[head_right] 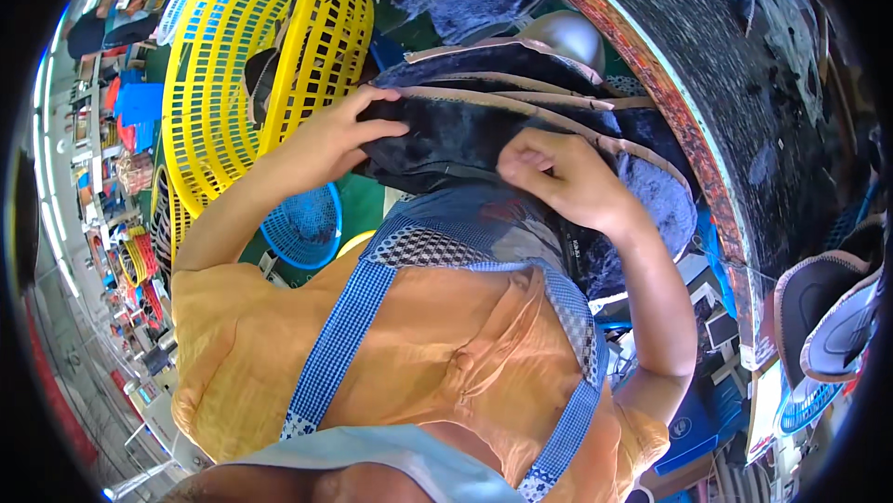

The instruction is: Assembling and preparing shoe uppers by hand at a workbench.

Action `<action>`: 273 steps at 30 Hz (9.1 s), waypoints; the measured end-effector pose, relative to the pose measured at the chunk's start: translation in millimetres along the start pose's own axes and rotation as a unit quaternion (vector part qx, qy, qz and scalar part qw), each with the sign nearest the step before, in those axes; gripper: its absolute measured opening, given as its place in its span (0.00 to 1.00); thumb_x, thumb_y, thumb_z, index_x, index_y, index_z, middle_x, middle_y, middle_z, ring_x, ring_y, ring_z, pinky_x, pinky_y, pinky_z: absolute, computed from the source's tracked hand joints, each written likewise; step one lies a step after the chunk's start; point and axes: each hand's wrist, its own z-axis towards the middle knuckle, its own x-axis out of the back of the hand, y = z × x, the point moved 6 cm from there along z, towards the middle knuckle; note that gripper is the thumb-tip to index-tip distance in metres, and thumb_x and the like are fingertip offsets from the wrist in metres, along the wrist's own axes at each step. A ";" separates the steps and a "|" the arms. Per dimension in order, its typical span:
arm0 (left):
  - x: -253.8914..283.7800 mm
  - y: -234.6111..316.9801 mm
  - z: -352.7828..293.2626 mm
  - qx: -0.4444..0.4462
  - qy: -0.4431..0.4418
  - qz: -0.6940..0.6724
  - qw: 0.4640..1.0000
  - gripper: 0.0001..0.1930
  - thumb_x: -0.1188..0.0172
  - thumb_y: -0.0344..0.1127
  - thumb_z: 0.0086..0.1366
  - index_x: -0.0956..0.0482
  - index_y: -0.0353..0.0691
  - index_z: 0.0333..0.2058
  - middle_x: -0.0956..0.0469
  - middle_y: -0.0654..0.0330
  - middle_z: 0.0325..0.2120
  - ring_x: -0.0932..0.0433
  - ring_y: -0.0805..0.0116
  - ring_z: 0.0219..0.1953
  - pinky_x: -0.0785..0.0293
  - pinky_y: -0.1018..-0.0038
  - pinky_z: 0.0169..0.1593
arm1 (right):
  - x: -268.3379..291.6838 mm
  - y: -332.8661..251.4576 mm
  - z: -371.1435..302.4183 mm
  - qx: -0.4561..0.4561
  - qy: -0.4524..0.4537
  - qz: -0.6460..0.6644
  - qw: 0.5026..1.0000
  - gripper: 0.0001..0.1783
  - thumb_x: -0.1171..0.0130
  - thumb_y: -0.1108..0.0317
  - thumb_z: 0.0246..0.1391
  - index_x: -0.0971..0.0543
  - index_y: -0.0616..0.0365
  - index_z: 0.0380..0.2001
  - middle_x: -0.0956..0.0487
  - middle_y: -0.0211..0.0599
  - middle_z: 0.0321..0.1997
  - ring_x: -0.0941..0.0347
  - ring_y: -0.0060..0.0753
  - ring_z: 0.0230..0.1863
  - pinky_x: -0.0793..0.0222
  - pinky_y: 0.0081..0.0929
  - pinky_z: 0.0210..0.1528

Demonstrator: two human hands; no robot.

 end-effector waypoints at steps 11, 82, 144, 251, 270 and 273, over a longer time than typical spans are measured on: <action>64.8 78.1 93.8 -0.078 0.038 -0.151 0.985 0.14 0.29 0.38 0.51 0.20 0.38 0.33 0.23 0.53 0.26 0.23 0.54 0.29 0.29 0.64 0.33 | -21.1 -65.8 0.0 0.144 0.086 0.012 0.986 0.15 0.38 0.67 0.55 0.23 0.67 0.41 0.19 0.53 0.37 0.21 0.50 0.40 0.28 0.38 0.46; -15.4 104.0 171.7 -0.065 -0.022 -0.501 0.862 0.07 0.30 0.32 0.58 0.16 0.34 0.31 0.18 0.63 0.28 0.22 0.79 0.33 0.28 0.81 0.39 | 9.8 63.7 -225.0 -0.130 0.285 -0.443 0.840 0.48 0.37 0.73 0.31 0.34 0.46 0.64 0.44 0.52 0.71 0.50 0.58 0.72 0.54 0.56 0.71; -23.5 138.0 150.5 -0.181 -0.100 -0.444 0.872 0.08 0.31 0.30 0.56 0.16 0.31 0.31 0.16 0.58 0.26 0.22 0.78 0.29 0.28 0.79 0.36 | 74.1 -121.2 -103.9 0.119 0.038 -0.546 0.828 0.11 0.34 0.70 0.45 0.22 0.52 0.34 0.29 0.33 0.39 0.26 0.37 0.34 0.36 0.39 0.38; -30.9 113.2 165.2 -0.069 -0.117 -0.545 0.827 0.09 0.29 0.33 0.57 0.15 0.34 0.31 0.18 0.64 0.28 0.24 0.80 0.32 0.28 0.82 0.40 | 75.0 -96.6 -78.8 0.119 0.095 -0.374 0.915 0.11 0.29 0.62 0.36 0.18 0.57 0.20 0.27 0.32 0.22 0.29 0.36 0.35 0.42 0.38 0.54; -40.1 96.7 169.9 0.007 -0.080 -0.615 0.784 0.07 0.34 0.32 0.61 0.18 0.33 0.33 0.19 0.65 0.28 0.25 0.82 0.29 0.30 0.85 0.39 | 71.4 -122.5 -92.2 0.190 0.268 -0.510 0.795 0.22 0.27 0.59 0.31 0.21 0.55 0.33 0.24 0.34 0.43 0.30 0.44 0.54 0.46 0.49 0.64; -50.1 95.7 171.9 0.032 -0.070 -0.647 0.758 0.07 0.35 0.32 0.61 0.18 0.33 0.34 0.19 0.66 0.28 0.25 0.83 0.29 0.31 0.85 0.38 | 44.7 -123.7 -92.6 0.214 0.286 -0.571 0.739 0.27 0.28 0.60 0.25 0.22 0.51 0.37 0.26 0.29 0.42 0.32 0.34 0.52 0.45 0.39 0.62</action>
